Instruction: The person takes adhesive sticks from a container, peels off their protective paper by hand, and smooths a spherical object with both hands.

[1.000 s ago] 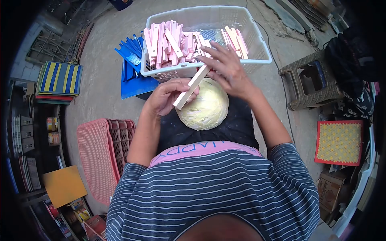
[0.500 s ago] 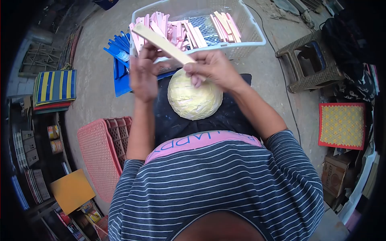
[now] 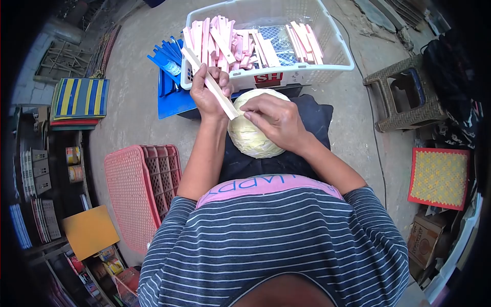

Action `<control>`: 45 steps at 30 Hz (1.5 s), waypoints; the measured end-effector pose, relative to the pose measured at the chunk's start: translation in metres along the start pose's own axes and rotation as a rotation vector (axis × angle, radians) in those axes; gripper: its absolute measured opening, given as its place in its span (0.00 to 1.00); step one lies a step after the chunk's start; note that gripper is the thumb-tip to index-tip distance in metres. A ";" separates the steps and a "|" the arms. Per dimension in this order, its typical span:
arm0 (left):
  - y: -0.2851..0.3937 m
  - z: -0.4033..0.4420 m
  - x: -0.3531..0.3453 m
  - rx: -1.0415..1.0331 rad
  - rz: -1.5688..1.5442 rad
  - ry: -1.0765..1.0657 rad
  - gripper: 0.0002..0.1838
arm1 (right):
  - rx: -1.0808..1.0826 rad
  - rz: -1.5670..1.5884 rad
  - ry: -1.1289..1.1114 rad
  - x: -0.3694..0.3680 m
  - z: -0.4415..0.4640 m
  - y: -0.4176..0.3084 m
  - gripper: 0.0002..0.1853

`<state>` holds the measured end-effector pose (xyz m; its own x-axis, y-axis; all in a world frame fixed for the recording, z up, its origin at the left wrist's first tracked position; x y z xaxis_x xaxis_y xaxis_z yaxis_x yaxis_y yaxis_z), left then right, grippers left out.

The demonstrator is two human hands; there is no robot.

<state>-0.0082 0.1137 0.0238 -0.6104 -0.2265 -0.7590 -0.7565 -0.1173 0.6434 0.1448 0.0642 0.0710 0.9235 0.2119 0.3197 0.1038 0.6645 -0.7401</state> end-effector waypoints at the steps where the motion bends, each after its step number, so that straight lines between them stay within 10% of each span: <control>1: -0.003 -0.001 0.001 0.033 -0.011 0.027 0.18 | 0.007 0.009 -0.004 -0.003 -0.001 0.000 0.05; 11: -0.023 -0.003 0.003 0.363 -0.254 -0.007 0.19 | 0.155 -0.033 0.021 -0.007 -0.002 -0.009 0.09; 45: -0.029 -0.012 0.013 0.387 -0.132 0.273 0.18 | 0.336 -0.198 -0.084 -0.005 0.008 -0.023 0.07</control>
<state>0.0083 0.1030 -0.0035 -0.4584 -0.4854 -0.7445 -0.8868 0.1943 0.4193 0.1348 0.0539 0.0915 0.8631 0.1043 0.4941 0.1374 0.8930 -0.4285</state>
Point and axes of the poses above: each hand's wrist, its own z-axis towards the middle knuckle, its own x-axis out of the back of the hand, y = z × x, the point moved 7 cm from there along z, towards the middle knuckle, and after that the axes turned 4 degrees about y, right-handed, at the moved point
